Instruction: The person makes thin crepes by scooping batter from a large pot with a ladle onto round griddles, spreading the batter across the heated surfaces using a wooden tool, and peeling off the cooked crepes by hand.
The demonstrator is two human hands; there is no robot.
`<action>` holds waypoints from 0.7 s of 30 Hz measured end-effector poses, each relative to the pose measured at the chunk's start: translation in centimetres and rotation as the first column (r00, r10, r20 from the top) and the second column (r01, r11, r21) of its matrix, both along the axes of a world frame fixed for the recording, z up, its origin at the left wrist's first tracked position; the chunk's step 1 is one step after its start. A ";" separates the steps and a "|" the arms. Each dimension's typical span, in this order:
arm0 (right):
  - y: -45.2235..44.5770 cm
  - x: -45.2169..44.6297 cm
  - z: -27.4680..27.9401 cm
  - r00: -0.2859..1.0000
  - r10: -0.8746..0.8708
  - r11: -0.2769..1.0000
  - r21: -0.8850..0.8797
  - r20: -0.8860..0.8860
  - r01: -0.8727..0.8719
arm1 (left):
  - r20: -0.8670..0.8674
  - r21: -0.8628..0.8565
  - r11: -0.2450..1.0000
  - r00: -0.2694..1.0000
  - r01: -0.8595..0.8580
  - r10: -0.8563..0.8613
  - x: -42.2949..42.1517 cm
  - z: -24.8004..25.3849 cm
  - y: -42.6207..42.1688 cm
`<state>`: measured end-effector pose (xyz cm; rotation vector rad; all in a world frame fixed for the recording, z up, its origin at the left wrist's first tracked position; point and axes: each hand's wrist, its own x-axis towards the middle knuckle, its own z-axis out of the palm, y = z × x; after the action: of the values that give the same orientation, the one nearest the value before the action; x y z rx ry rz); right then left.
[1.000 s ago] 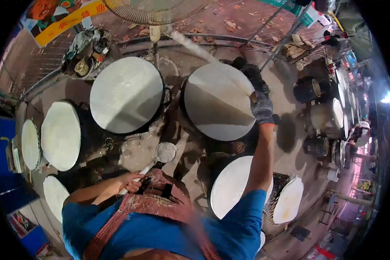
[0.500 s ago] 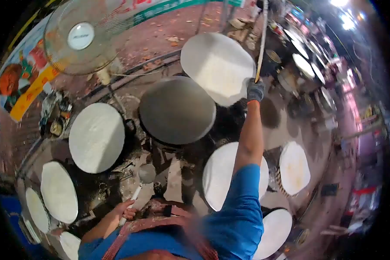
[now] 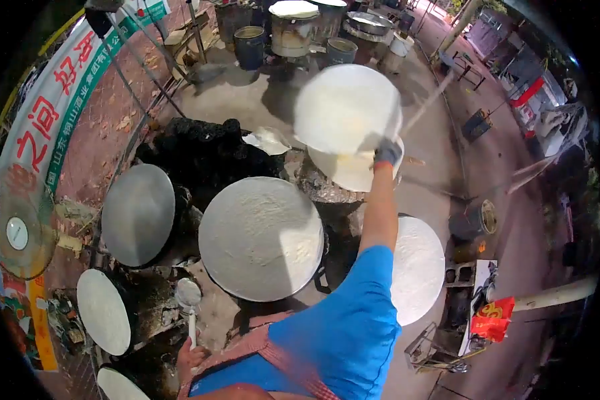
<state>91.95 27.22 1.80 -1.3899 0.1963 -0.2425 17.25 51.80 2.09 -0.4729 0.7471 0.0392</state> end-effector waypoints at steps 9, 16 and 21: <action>-3.0 -6.5 -8.8 0.756 -0.526 0.850 -0.261 -0.389 0.457 | 0.031 0.021 0.998 0.998 0.055 -0.056 3.5 2.8 0.2; -0.7 -9.7 -6.5 0.859 -0.223 0.953 -0.287 -0.461 0.094 | 0.016 0.107 0.994 1.000 -0.017 0.015 2.2 2.2 -2.1; 1.6 -14.5 -4.2 0.911 -0.010 0.913 -0.375 -0.413 -0.160 | 0.045 0.104 0.989 0.994 -0.107 0.103 0.6 1.3 -4.4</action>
<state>77.41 28.86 -2.36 -1.8507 0.4566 0.0872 17.82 47.42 3.41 -0.4099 0.6774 0.1673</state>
